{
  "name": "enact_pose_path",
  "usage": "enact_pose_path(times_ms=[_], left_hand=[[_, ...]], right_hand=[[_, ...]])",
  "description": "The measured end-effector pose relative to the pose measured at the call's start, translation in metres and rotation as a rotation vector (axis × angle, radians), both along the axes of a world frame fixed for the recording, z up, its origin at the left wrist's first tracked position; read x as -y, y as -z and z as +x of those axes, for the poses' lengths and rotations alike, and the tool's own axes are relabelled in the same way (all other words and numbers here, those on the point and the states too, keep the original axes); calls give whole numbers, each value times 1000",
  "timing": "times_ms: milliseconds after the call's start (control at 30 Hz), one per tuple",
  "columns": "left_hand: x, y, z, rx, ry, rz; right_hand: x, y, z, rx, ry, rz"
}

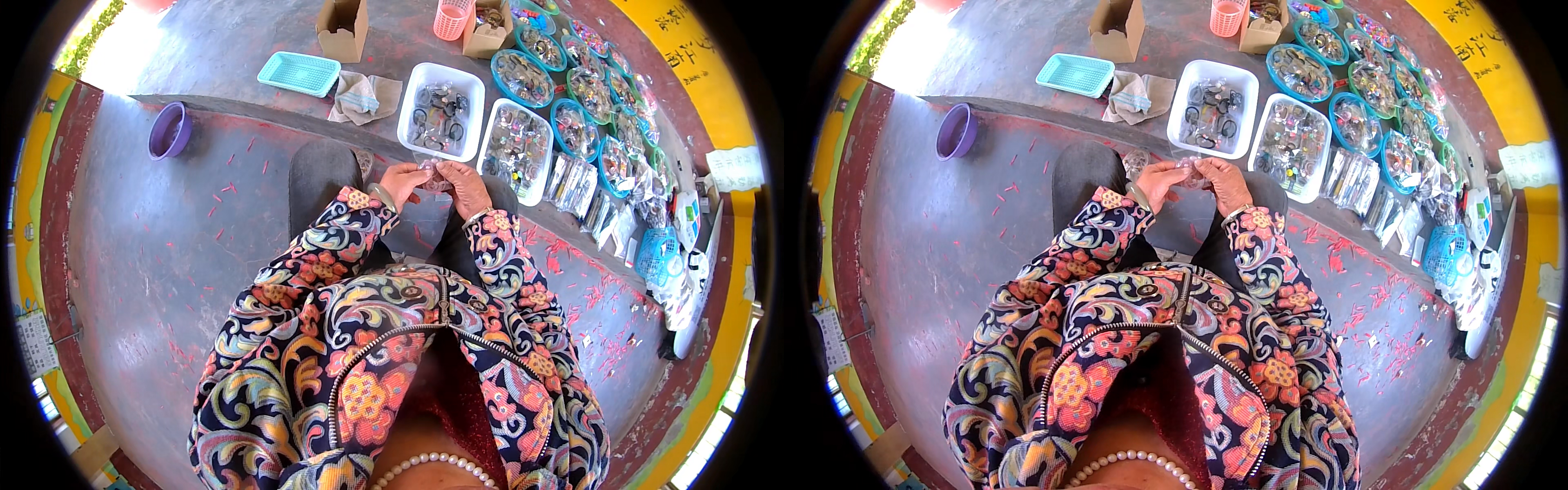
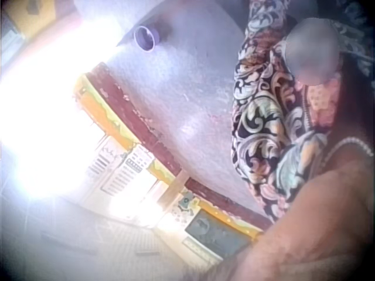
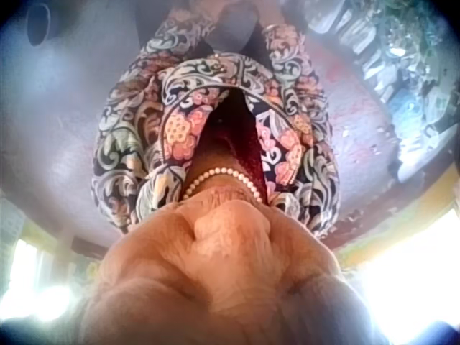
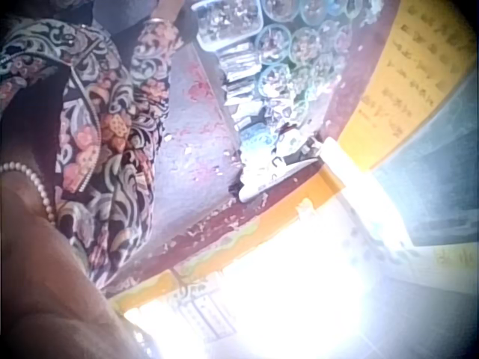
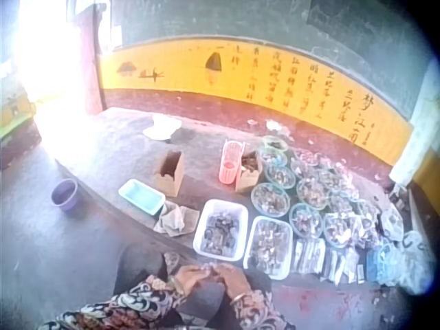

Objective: The person sits on the floor and repeatedly picks up small metal keychains from a white plastic tray. They place each keychain into a small clear plastic bag and then set the packaged item into a second white tray. The process is repeated continuously throughout the clip.

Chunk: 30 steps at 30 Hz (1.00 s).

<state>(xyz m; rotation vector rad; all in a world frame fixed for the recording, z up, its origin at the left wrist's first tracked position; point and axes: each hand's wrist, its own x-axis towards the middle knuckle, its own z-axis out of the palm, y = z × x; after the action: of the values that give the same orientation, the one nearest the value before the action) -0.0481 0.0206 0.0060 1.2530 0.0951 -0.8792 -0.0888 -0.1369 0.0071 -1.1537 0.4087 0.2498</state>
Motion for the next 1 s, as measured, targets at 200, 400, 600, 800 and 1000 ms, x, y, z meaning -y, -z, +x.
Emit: enact_pose_path(times_ms=[200, 400, 600, 800, 1000], left_hand=[[2, 6, -2, 7, -16, -20], [2, 13, -1, 42, -66, -49], [3, 24, 3, 77, -125, -62], [2, 25, 4, 223, -150, 47], [4, 22, 2, 165, -117, -37]], right_hand=[[0, 1, 0, 34, 58, 27], [0, 1, 1, 47, 1, 14], [1, 1, 1, 17, -23, -16], [-3, 0, 1, 25, -38, -20], [4, 1, 0, 34, -31, 51]])
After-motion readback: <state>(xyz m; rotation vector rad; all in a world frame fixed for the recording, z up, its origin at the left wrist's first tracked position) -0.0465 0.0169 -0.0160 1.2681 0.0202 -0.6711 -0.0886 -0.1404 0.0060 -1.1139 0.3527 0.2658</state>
